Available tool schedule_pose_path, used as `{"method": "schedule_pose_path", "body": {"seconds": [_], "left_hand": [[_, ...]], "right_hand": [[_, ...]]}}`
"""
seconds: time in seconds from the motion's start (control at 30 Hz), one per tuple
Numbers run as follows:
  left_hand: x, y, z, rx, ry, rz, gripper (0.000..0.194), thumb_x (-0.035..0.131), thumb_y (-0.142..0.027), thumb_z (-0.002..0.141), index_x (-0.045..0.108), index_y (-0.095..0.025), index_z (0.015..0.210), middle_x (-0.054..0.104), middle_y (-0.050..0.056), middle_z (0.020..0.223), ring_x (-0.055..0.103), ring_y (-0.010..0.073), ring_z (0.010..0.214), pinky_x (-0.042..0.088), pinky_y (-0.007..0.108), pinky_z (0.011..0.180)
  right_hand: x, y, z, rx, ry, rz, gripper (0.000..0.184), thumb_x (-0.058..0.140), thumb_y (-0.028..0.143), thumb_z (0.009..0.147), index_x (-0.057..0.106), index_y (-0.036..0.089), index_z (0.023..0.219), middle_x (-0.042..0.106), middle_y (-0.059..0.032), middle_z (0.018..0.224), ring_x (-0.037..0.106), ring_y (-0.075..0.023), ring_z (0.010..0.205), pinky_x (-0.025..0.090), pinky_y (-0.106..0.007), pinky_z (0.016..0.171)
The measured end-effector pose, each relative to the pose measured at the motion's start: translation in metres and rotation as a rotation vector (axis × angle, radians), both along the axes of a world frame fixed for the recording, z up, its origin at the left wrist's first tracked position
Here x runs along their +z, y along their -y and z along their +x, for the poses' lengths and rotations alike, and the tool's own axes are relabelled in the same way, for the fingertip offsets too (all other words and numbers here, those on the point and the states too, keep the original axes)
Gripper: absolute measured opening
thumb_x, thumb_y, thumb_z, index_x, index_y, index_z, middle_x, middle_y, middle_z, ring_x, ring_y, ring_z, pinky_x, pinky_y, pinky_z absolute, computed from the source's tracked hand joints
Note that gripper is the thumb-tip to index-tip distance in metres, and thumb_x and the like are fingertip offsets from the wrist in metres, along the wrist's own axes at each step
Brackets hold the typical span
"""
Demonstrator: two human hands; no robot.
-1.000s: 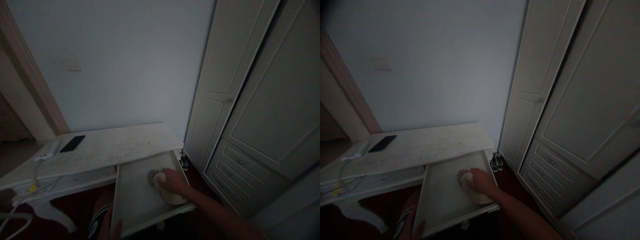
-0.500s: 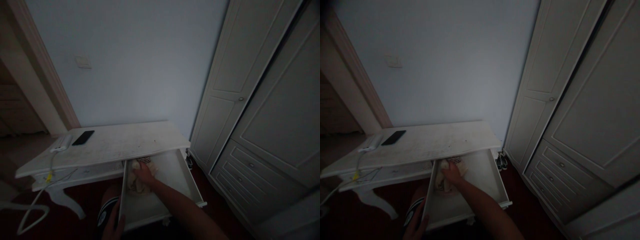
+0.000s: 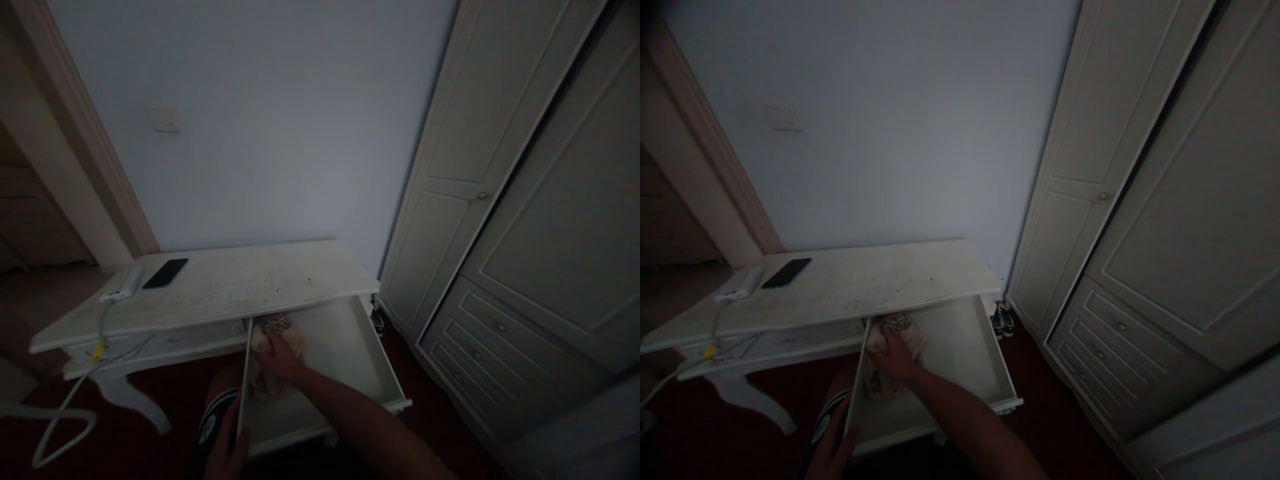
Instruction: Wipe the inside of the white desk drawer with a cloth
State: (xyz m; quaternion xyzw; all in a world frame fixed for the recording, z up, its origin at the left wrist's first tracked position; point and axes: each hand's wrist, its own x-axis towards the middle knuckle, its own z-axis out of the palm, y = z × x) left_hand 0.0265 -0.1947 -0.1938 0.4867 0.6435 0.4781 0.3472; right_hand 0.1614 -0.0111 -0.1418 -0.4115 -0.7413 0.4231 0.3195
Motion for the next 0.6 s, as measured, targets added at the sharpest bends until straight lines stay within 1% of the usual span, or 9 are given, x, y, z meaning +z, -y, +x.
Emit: {"method": "schedule_pose_path", "body": {"seconds": [0.1,0.17,0.2,0.27,0.33,0.47,0.53,0.6], "left_hand": [[0.007,0.002,0.008,0.059,0.047,-0.017,0.068,0.046,-0.067,0.095,0.051,-0.024,0.148,0.057,0.008,0.152,0.042,0.031,0.149,0.031,0.053,0.125],[0.015,0.003,0.015,0.097,0.068,-0.024,0.069,0.046,-0.067,0.095,0.05,-0.023,0.148,0.054,0.008,0.155,0.036,0.0302,0.152,0.024,0.052,0.127],[0.018,0.004,0.017,0.101,0.08,-0.031,0.069,0.045,-0.067,0.096,0.049,-0.022,0.149,0.054,0.009,0.155,0.035,0.03,0.153,0.022,0.051,0.128],[0.022,0.005,0.018,0.084,0.099,-0.042,0.07,0.045,-0.067,0.096,0.047,-0.023,0.15,0.053,0.009,0.155,0.037,0.0299,0.152,0.022,0.05,0.128],[0.021,0.004,0.015,0.044,0.099,-0.054,0.072,0.046,-0.068,0.094,0.046,-0.023,0.151,0.052,0.008,0.156,0.039,0.0298,0.151,0.025,0.049,0.127],[0.009,0.001,0.005,0.024,0.071,-0.075,0.076,0.047,-0.073,0.09,0.048,-0.025,0.15,0.053,0.006,0.156,0.037,0.0295,0.152,0.029,0.046,0.126],[0.004,0.0,0.002,0.033,0.071,-0.072,0.076,0.047,-0.073,0.09,0.049,-0.025,0.148,0.054,0.006,0.155,0.034,0.0293,0.154,0.028,0.047,0.126],[0.001,-0.001,0.002,0.033,0.064,-0.061,0.075,0.049,-0.072,0.089,0.052,-0.024,0.146,0.055,0.007,0.154,0.031,0.03,0.155,0.024,0.049,0.128]], "right_hand": [[-0.007,0.001,-0.001,-0.011,-0.033,0.013,0.057,0.074,0.036,0.082,0.059,0.017,0.134,0.067,-0.0133,0.131,0.063,-0.0293,0.12,0.048,-0.043,0.105],[-0.01,0.002,-0.001,-0.018,-0.038,0.017,0.056,0.074,0.039,0.082,0.06,0.019,0.133,0.067,-0.0125,0.13,0.064,-0.0291,0.118,0.049,-0.044,0.104],[-0.011,0.002,-0.001,-0.019,-0.035,0.016,0.054,0.075,0.04,0.082,0.062,0.019,0.131,0.068,-0.0123,0.128,0.065,-0.0291,0.116,0.05,-0.044,0.102],[-0.012,0.002,0.0,-0.021,-0.031,0.016,0.054,0.076,0.041,0.082,0.063,0.019,0.129,0.069,-0.012,0.127,0.065,-0.0292,0.115,0.05,-0.043,0.101],[-0.012,0.002,0.0,-0.026,-0.033,0.017,0.054,0.076,0.041,0.081,0.063,0.019,0.129,0.069,-0.0118,0.127,0.065,-0.0294,0.116,0.05,-0.043,0.102],[-0.011,0.002,-0.001,-0.035,-0.028,0.013,0.052,0.076,0.04,0.08,0.064,0.019,0.126,0.069,-0.0111,0.125,0.065,-0.0288,0.116,0.051,-0.042,0.1],[-0.01,0.002,-0.002,-0.039,-0.016,0.012,0.052,0.077,0.04,0.08,0.065,0.018,0.125,0.069,-0.011,0.124,0.065,-0.0284,0.114,0.051,-0.042,0.1],[-0.01,0.003,-0.002,-0.047,-0.007,0.009,0.051,0.076,0.04,0.08,0.065,0.018,0.124,0.069,-0.0114,0.123,0.065,-0.0281,0.114,0.051,-0.041,0.099]]}}
